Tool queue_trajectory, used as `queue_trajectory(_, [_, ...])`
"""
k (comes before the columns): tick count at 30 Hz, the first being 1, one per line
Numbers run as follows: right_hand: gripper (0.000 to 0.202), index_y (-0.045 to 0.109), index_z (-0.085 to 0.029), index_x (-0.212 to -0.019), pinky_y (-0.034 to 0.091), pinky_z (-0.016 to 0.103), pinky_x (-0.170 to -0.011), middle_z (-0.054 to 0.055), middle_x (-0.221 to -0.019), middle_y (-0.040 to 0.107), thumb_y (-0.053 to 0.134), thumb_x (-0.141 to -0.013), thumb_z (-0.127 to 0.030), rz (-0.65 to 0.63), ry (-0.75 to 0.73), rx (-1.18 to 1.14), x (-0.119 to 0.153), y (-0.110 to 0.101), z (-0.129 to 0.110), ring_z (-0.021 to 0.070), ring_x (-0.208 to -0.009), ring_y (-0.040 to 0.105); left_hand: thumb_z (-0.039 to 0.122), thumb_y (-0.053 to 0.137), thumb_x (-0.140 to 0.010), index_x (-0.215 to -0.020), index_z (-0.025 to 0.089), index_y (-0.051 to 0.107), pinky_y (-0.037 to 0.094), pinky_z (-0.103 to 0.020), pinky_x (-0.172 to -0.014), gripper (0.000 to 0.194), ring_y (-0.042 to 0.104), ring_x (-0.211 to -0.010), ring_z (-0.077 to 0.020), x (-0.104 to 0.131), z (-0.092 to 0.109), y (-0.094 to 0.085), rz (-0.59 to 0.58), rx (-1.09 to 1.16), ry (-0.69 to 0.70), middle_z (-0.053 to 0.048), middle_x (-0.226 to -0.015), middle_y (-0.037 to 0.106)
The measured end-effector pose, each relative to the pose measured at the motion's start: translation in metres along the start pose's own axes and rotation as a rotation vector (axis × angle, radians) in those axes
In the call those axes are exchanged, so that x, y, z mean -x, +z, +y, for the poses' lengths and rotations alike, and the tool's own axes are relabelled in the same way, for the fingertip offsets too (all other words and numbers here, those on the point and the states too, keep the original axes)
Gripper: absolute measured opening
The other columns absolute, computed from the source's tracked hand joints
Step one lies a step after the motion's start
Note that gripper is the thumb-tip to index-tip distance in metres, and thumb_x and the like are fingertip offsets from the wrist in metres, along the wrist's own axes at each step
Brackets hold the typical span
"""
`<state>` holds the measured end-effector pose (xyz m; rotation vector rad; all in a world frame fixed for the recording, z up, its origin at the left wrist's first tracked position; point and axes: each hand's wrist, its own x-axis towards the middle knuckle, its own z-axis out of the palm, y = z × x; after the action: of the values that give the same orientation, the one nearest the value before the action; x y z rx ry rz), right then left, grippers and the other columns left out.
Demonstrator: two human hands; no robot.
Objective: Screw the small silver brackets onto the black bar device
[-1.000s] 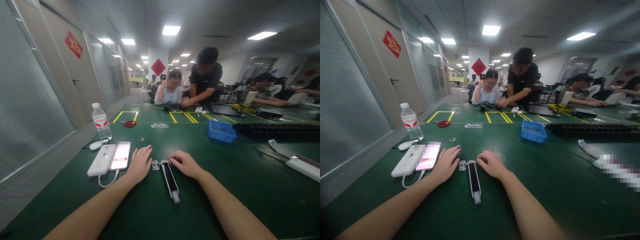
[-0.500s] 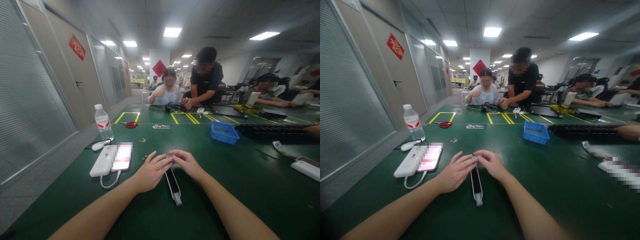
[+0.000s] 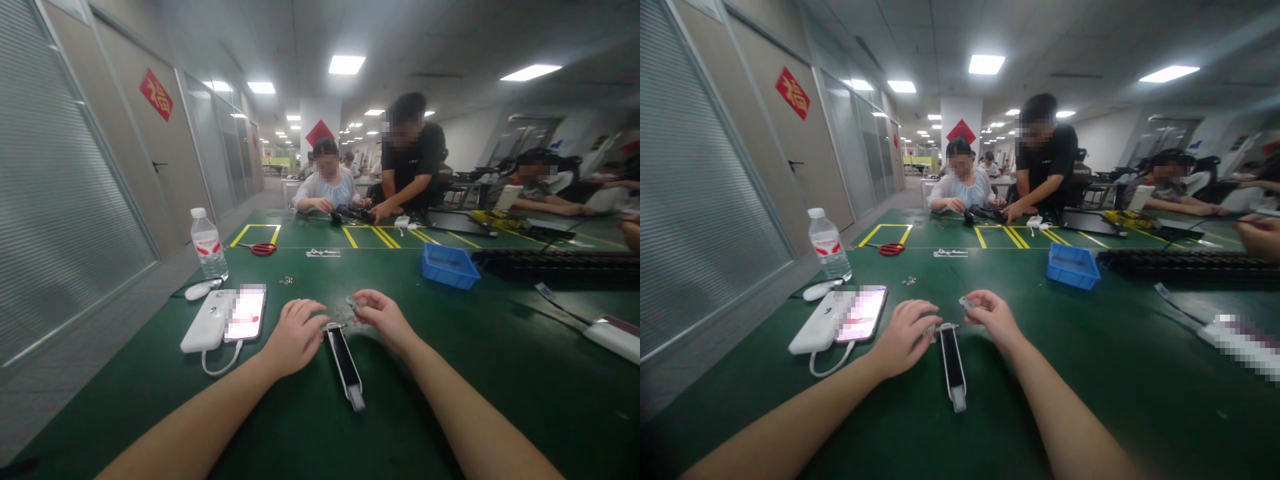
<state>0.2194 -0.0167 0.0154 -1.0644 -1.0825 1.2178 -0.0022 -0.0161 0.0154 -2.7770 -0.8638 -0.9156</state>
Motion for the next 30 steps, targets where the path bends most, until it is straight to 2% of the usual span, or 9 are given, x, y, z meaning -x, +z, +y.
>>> queue_trajectory(4, [0.03,0.055,-0.017,-0.082,0.043,0.021,-0.049,-0.007,-0.059,0.057,0.067,-0.054,-0.011,0.143,0.05,0.157,-0.007,-0.012,0.005,0.0113,-0.05,0.06,0.019,0.048,-0.083,-0.097,0.019,0.058,0.034,-0.04,-0.09,0.017,0.051,-0.103,-0.0214,0.0,-0.005,0.002,-0.033,0.038,-0.192,-0.005,-0.103,0.06])
queue_trajectory(7, [0.029,0.055,-0.017,-0.08,0.043,0.02,-0.048,-0.007,-0.059,0.056,0.063,-0.056,-0.003,0.17,0.06,0.322,-0.01,-0.016,0.01,0.011,-0.049,0.061,0.022,0.05,-0.083,-0.092,0.02,0.058,0.033,-0.04,-0.089,0.012,0.051,-0.101,-0.021,0.0,-0.006,0.002,-0.078,0.047,-0.256,-0.003,-0.099,0.06])
queue_trajectory(14, [0.026,0.059,-0.015,-0.081,0.045,0.02,-0.048,-0.004,-0.062,0.059,0.064,-0.06,-0.001,0.017,0.117,0.448,-0.006,-0.012,0.008,0.0118,-0.054,0.063,0.026,0.054,-0.081,-0.082,0.02,0.06,0.03,-0.04,-0.087,0.008,0.051,-0.095,-0.0208,-0.001,-0.003,0.001,-0.157,0.046,-0.241,-0.002,-0.093,0.06])
queue_trajectory(18, [0.027,0.062,-0.015,-0.079,0.046,0.021,-0.053,-0.004,-0.058,0.06,0.067,-0.057,0.0,-0.011,0.103,0.496,-0.005,-0.012,0.009,0.01,-0.052,0.059,0.025,0.056,-0.081,-0.083,0.02,0.06,0.029,-0.041,-0.086,0.007,0.051,-0.095,-0.0205,-0.001,-0.004,0.002,-0.164,0.058,-0.234,-0.002,-0.094,0.06])
queue_trajectory(22, [0.026,0.063,-0.014,-0.08,0.045,0.021,-0.05,-0.004,-0.057,0.06,0.07,-0.057,-0.002,-0.03,0.116,0.497,-0.007,-0.013,0.014,0.0091,-0.05,0.056,0.024,0.055,-0.081,-0.084,0.02,0.061,0.029,-0.04,-0.085,0.007,0.05,-0.095,-0.0202,-0.001,-0.005,0.002,-0.177,0.059,-0.228,-0.002,-0.094,0.06])
queue_trajectory(30, [0.025,0.062,-0.013,-0.079,0.045,0.021,-0.051,-0.004,-0.056,0.06,0.069,-0.059,-0.002,-0.059,0.154,0.44,-0.007,-0.013,0.014,0.0092,-0.05,0.057,0.022,0.055,-0.082,-0.086,0.021,0.061,0.03,-0.039,-0.085,0.007,0.05,-0.096,-0.0207,-0.001,-0.004,0.002,-0.192,0.064,-0.216,-0.002,-0.095,0.06])
